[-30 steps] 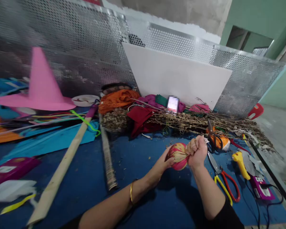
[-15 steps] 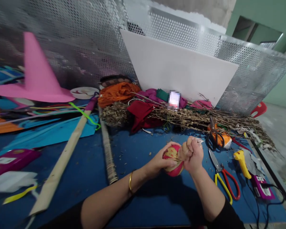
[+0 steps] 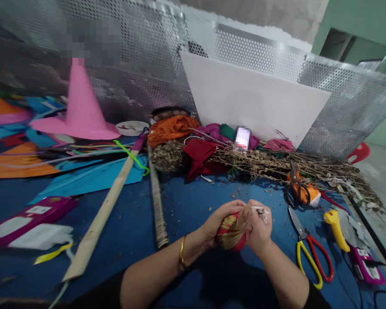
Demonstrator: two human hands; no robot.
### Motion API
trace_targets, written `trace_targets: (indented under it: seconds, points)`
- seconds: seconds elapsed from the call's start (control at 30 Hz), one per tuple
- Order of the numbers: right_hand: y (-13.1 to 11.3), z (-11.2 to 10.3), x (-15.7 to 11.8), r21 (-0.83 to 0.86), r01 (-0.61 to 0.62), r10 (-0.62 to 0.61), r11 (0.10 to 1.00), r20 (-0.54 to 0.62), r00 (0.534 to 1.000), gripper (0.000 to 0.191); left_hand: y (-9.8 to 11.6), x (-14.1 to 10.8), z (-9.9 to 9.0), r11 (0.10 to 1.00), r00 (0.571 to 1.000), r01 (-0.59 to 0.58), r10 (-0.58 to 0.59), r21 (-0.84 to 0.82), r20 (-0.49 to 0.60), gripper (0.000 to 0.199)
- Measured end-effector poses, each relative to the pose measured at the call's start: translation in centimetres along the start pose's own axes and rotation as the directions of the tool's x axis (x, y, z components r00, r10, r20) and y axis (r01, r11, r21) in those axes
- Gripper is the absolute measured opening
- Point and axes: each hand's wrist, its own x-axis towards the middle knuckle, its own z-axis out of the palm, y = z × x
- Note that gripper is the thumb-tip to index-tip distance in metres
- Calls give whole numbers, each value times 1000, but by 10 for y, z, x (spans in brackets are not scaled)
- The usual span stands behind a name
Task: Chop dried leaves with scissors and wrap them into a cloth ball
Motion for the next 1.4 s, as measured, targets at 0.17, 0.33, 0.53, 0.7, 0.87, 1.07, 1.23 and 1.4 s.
trace_targets:
  seconds: [0.17, 0.33, 0.53, 0.7, 0.87, 1.07, 1.23, 1.4]
  points:
    - [1, -2, 9, 26, 0, 1, 1000, -45, 999, 45, -3, 10, -1, 1000, 999, -14, 14, 5, -50, 22]
    - [-8, -9, 20, 91, 16, -9, 996, -76, 997, 44, -6, 7, 5, 969, 970, -183, 206, 167, -133, 48]
    - [-9, -5, 16, 50, 54, -51, 997, -65, 997, 42, -11, -8, 8, 782, 850, -423, 518, 458, -99, 45]
    - [-10, 7, 6, 63, 23, -18, 998, -89, 996, 45, -7, -12, 12, 832, 879, -378, 460, 407, -123, 40]
    - [-6, 7, 6, 67, -6, 15, 998, -132, 991, 46, -4, -5, 9, 853, 905, -352, 416, 386, -93, 41]
    - [-7, -10, 20, 173, -27, 58, 985, -179, 982, 47, -11, -4, 2, 673, 828, -443, 560, 592, -17, 44]
    - [-12, -13, 23, 235, -40, 93, 971, -216, 972, 49, -12, -13, 6, 443, 693, -612, 699, 655, 175, 47]
    - [-13, -1, 14, 229, -74, 127, 971, -222, 967, 49, -7, -17, 8, 523, 745, -557, 657, 646, 111, 40]
